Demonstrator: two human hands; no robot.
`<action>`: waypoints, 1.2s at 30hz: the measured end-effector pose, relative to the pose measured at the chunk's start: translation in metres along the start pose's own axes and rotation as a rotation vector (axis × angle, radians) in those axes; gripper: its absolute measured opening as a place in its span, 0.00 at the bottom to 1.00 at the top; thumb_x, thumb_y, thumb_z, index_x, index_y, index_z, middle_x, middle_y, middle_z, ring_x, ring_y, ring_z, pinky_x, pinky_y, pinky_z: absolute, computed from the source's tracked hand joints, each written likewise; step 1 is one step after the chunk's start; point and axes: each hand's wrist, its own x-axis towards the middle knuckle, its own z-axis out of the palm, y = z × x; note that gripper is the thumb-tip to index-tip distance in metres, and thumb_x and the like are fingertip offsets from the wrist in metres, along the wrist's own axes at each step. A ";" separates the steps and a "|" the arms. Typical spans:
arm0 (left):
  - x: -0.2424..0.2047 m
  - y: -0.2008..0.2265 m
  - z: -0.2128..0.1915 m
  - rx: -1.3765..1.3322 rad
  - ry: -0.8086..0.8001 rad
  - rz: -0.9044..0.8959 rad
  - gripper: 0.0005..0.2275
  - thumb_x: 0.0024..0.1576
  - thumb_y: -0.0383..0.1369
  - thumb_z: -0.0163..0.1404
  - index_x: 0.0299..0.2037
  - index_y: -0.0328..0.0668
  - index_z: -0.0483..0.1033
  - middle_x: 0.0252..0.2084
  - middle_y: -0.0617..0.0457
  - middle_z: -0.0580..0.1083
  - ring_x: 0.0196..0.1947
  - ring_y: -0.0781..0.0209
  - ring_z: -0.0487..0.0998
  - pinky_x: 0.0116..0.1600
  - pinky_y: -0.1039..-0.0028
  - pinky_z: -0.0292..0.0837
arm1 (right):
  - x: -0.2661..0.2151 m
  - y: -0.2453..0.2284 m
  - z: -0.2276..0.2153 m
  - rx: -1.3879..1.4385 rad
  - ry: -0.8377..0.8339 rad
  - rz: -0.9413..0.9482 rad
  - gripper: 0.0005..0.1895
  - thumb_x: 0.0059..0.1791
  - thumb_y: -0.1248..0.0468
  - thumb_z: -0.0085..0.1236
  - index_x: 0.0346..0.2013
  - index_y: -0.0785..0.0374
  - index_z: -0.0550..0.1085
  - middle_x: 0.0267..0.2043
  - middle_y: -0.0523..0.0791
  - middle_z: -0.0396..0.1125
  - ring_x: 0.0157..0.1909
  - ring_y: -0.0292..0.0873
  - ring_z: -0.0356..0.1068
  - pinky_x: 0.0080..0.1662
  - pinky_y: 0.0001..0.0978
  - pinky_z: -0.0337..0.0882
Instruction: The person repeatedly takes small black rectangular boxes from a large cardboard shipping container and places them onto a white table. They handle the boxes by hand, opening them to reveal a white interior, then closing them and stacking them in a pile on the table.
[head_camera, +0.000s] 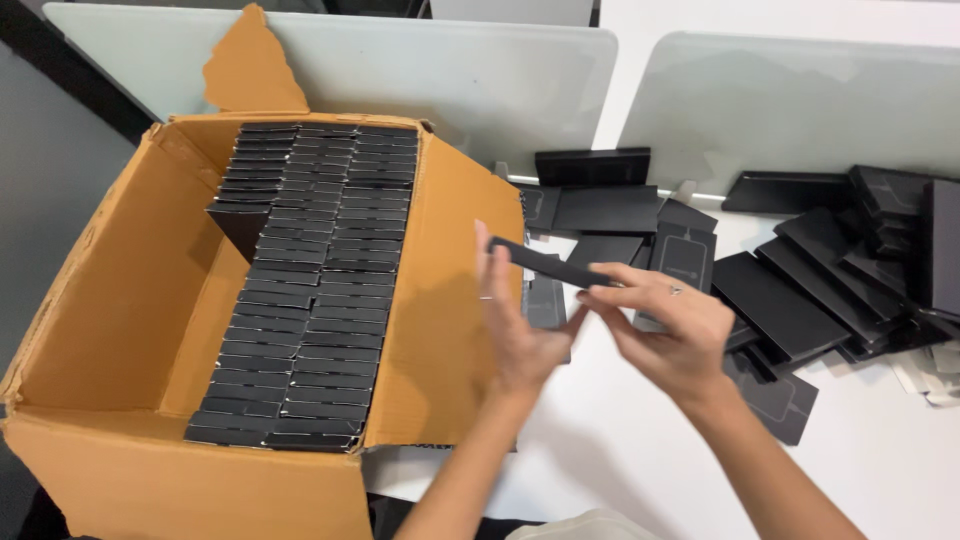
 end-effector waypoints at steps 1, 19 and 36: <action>0.011 -0.005 -0.013 0.001 0.027 0.033 0.53 0.47 0.36 0.73 0.77 0.51 0.43 0.78 0.32 0.48 0.78 0.33 0.54 0.79 0.49 0.57 | 0.008 -0.010 0.008 0.040 -0.017 -0.018 0.11 0.44 0.74 0.70 0.39 0.63 0.79 0.46 0.50 0.77 0.46 0.44 0.80 0.46 0.28 0.78; 0.129 -0.208 -0.299 0.388 0.314 -0.221 0.50 0.51 0.23 0.74 0.76 0.56 0.47 0.79 0.41 0.48 0.79 0.38 0.52 0.70 0.50 0.75 | 0.011 -0.015 0.144 0.228 -0.260 0.173 0.17 0.47 0.73 0.62 0.50 0.60 0.77 0.66 0.52 0.67 0.62 0.50 0.74 0.59 0.35 0.73; 0.091 -0.370 -0.278 0.338 -0.165 -0.761 0.40 0.50 0.47 0.63 0.73 0.55 0.59 0.73 0.32 0.56 0.74 0.39 0.56 0.73 0.56 0.54 | -0.055 0.055 0.167 0.065 -0.406 0.481 0.16 0.50 0.65 0.60 0.54 0.55 0.75 0.73 0.45 0.62 0.63 0.48 0.73 0.61 0.40 0.72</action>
